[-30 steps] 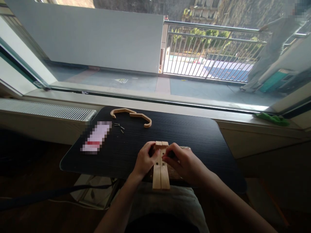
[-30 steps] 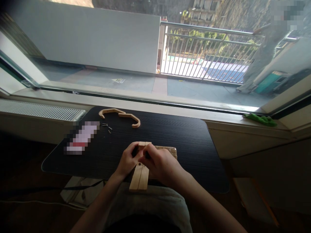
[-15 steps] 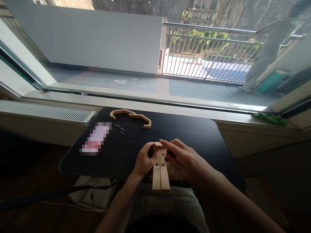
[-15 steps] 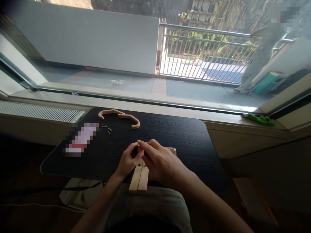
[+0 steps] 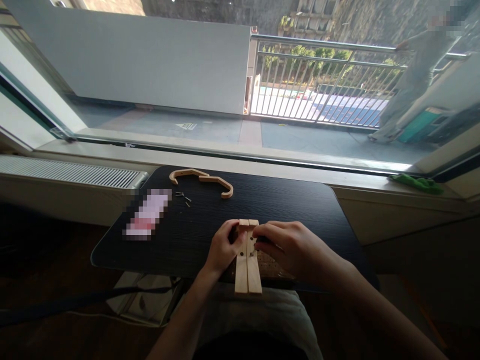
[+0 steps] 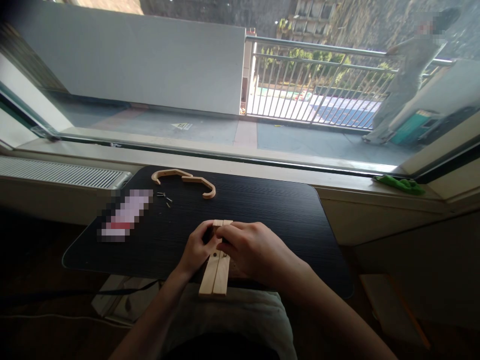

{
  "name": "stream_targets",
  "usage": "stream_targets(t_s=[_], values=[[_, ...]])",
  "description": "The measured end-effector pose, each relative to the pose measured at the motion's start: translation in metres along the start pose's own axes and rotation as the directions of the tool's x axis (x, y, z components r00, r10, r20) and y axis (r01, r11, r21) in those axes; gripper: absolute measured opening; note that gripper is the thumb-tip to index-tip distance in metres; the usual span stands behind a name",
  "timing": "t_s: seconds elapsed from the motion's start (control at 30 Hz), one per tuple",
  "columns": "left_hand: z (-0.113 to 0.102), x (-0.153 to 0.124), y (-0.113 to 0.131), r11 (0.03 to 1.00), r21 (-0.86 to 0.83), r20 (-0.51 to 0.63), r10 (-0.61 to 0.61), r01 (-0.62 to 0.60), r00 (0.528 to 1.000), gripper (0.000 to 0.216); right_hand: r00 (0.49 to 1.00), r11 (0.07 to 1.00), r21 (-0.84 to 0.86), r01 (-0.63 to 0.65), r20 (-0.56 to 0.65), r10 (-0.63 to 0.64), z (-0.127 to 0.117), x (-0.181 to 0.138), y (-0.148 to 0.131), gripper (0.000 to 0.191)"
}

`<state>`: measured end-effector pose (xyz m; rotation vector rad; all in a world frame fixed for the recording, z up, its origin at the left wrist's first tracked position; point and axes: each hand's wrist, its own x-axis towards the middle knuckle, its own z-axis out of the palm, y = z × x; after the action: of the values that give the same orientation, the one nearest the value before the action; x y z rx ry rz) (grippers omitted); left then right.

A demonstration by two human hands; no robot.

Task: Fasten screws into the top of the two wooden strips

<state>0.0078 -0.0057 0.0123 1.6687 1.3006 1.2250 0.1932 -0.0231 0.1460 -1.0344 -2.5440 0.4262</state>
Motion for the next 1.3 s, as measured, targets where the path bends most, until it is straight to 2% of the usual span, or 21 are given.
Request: stream_targets(t_s=[0.4,0.93,1.13,1.3], values=[[-0.001,0.0,0.002,1.0,-0.001,0.009,-0.004,0.004,1.0,0.02,1.0,1.0,-0.01,0.007,-0.023,-0.008,-0.001,0.0,-0.001,0.006],[-0.001,0.0,0.002,1.0,0.009,0.009,-0.001,0.001,1.0,0.018,0.999,0.997,-0.075,-0.009,0.05,0.012,-0.001,0.005,-0.001,0.015],[-0.001,0.0,0.002,1.0,-0.009,0.013,0.011,-0.011,1.0,0.02,0.988,0.988,-0.122,-0.095,0.11,0.109,0.006,0.009,-0.003,0.018],[-0.002,0.0,0.002,1.0,-0.02,0.029,-0.013,0.014,1.0,0.022,0.985,0.986,-0.123,-0.109,0.122,0.124,0.012,0.013,-0.005,0.02]])
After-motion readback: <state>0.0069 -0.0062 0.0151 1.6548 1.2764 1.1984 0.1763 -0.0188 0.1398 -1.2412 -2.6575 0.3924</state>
